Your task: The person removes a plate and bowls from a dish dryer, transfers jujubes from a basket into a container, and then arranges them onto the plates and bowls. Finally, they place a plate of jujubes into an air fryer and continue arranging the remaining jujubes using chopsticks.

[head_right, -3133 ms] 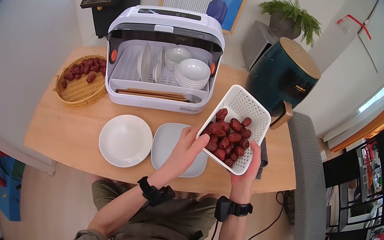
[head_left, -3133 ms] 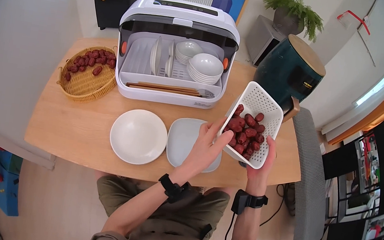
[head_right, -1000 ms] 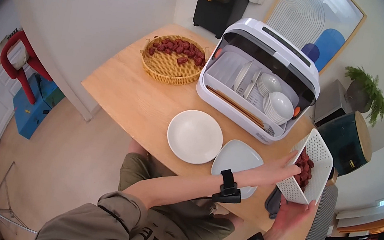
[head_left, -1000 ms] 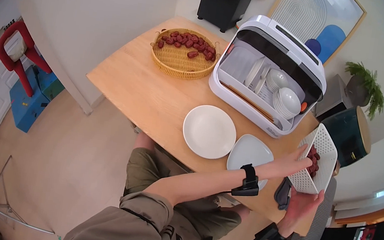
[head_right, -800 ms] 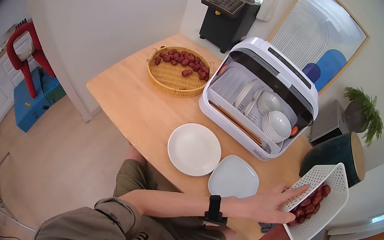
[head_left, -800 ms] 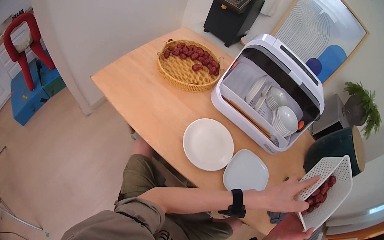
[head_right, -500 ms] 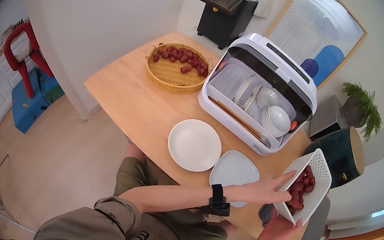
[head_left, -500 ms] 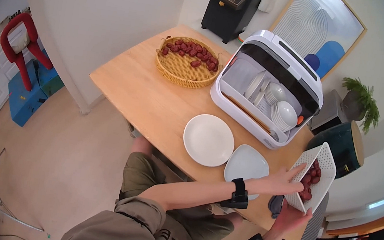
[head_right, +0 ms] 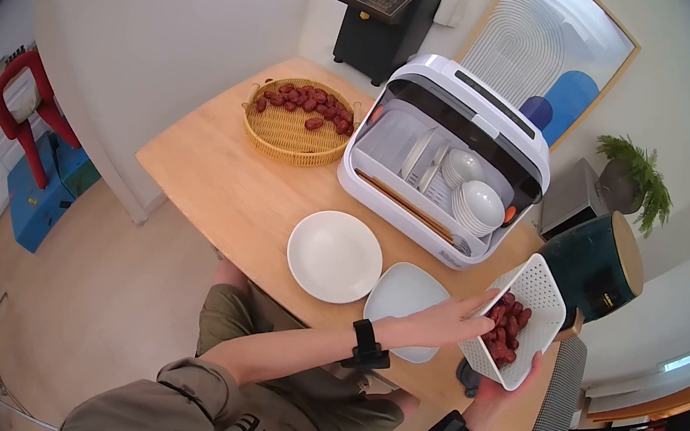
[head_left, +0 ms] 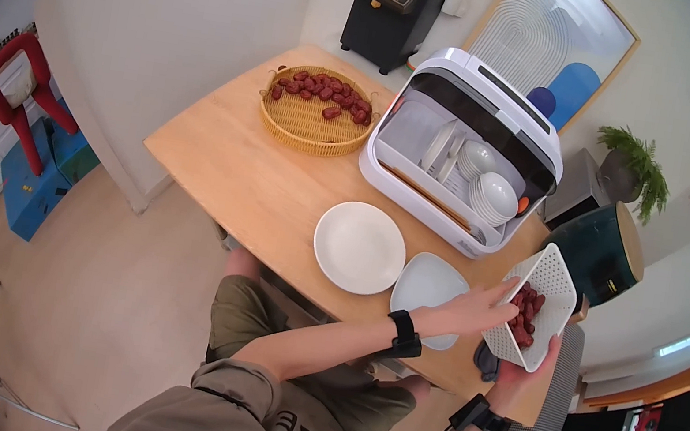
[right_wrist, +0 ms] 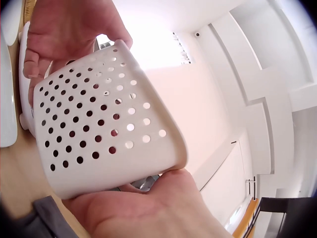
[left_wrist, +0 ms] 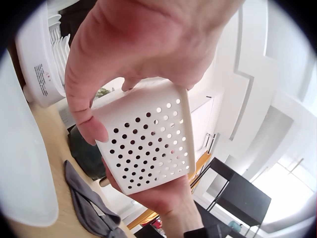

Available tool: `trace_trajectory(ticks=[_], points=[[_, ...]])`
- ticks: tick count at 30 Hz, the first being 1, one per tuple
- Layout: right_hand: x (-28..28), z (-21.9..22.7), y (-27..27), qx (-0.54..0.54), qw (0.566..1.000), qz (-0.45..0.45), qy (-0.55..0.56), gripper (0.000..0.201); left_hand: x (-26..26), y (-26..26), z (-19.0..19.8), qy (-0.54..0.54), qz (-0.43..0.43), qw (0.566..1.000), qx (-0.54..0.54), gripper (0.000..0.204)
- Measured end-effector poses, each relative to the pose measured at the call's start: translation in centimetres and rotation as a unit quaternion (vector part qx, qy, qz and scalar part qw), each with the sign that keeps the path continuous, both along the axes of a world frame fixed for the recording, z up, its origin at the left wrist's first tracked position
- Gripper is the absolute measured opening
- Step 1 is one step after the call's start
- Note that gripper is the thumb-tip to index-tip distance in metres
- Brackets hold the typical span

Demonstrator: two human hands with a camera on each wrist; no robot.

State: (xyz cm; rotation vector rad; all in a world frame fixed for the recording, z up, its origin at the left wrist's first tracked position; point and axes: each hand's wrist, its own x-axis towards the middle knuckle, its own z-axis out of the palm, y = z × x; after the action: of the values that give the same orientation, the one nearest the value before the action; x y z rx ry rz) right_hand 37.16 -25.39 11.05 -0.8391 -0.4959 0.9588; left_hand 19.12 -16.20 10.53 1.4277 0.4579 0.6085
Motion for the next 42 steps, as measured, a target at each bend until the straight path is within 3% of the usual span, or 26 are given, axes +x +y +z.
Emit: trace_trajectory(ticks=[3, 5, 7, 8, 9, 11, 13, 15, 17, 18, 19, 21, 22, 25, 26, 27, 29, 31, 33, 34, 35, 37, 42], points=[[-1.7, 0.1, -1.3, 0.103, 0.995, 0.006, -0.017, 0.070, 0.1, -0.1, 0.1, -0.027, 0.028, 0.996, 0.085, 0.070], [-2.8, 0.7, -1.6, 0.131, 0.991, 0.001, -0.017, 0.069, -0.8, -2.2, 0.8, -0.014, 0.142, 0.961, 0.239, 0.068], [-1.8, 0.5, -1.4, 0.096, 0.995, -0.018, 0.000, 0.068, -1.2, -1.2, 1.9, 0.007, 0.094, 0.979, 0.181, 0.068], [0.5, -0.8, -0.8, 0.068, 0.997, 0.019, 0.003, 0.067, -1.2, -0.1, 1.9, -0.028, 0.036, 0.996, 0.076, 0.069], [-0.4, -0.3, -0.3, 0.024, 1.000, -0.016, -0.008, 0.065, -0.9, 0.4, 1.6, -0.063, -0.020, 0.997, -0.027, 0.070], [-0.5, -1.2, -0.7, 0.030, 0.999, -0.025, 0.002, 0.066, -0.7, -0.5, 0.7, -0.096, 0.014, 0.995, 0.011, 0.072], [-2.6, 0.8, -1.0, 0.077, 0.997, -0.003, -0.001, 0.065, -2.3, -2.6, 0.5, 0.021, 0.124, 0.978, 0.164, 0.070], [-2.7, 1.0, -1.2, 0.075, 0.996, 0.041, 0.035, 0.065, -3.1, -2.3, 1.3, 0.036, 0.088, 0.988, 0.124, 0.072], [0.1, -0.9, 0.1, -0.002, 1.000, 0.015, 0.024, 0.064, -3.1, -0.2, 2.3, -0.019, -0.015, 0.999, -0.045, 0.074], [0.1, -1.6, 0.0, -0.019, 0.999, -0.015, 0.024, 0.064, -3.0, 0.2, 2.6, -0.008, -0.014, 0.994, -0.108, 0.075], [-0.2, -1.6, 0.5, -0.029, 0.999, -0.038, 0.019, 0.064, -2.6, 0.0, 2.4, -0.009, -0.028, 0.994, -0.101, 0.075], [-2.3, 0.3, -0.5, 0.041, 0.998, -0.049, 0.029, 0.061, -1.8, -0.5, 0.6, -0.056, 0.021, 0.998, 0.025, 0.081], [-2.9, 1.3, -0.8, 0.078, 0.996, -0.009, 0.043, 0.060, -1.4, -0.7, -0.5, -0.050, 0.017, 0.997, 0.058, 0.085], [-0.1, 1.2, 0.0, 0.010, 1.000, 0.010, 0.022, 0.063, -1.6, -0.2, 2.2, -0.059, -0.046, 0.997, -0.032, 0.090], [0.6, 0.8, 0.4, -0.019, 1.000, -0.002, 0.008, 0.062, -1.6, 1.0, 1.8, -0.014, -0.075, 0.990, -0.114, 0.089], [1.6, -0.2, 0.9, -0.033, 0.998, 0.034, 0.045, 0.059, -1.5, 1.1, 1.4, -0.008, -0.089, 0.990, -0.107, 0.089], [-0.6, 0.1, 0.5, -0.022, 0.998, -0.057, -0.010, 0.058, -1.6, 0.7, 0.7, -0.023, -0.045, 0.985, -0.166, 0.079], [-0.8, 0.0, -0.1, 0.027, 0.999, -0.046, -0.003, 0.059, -1.9, -0.3, -0.3, -0.008, -0.054, 0.989, -0.138, 0.075], [-1.0, 0.5, 0.5, 0.041, 0.998, -0.002, -0.047, 0.059, -1.3, -0.6, -1.8, -0.120, -0.020, 0.969, -0.214, 0.070], [-0.9, 0.8, 1.0, 0.029, 0.999, 0.026, -0.035, 0.059, -1.1, -0.6, -1.4, -0.107, -0.015, 0.962, -0.251, 0.066], [-0.5, 0.0, 1.3, 0.009, 1.000, 0.022, -0.004, 0.059, -1.2, -0.6, -1.6, -0.087, -0.041, 0.967, -0.237, 0.066], [-0.9, -1.3, 1.5, 0.009, 0.999, 0.006, 0.040, 0.059, -1.6, 0.1, -2.5, -0.061, -0.013, 0.960, -0.273, 0.064], [-1.9, -1.3, 1.9, 0.048, 0.998, -0.019, 0.046, 0.059, -2.2, 0.4, -3.4, -0.080, -0.016, 0.964, -0.251, 0.067]])
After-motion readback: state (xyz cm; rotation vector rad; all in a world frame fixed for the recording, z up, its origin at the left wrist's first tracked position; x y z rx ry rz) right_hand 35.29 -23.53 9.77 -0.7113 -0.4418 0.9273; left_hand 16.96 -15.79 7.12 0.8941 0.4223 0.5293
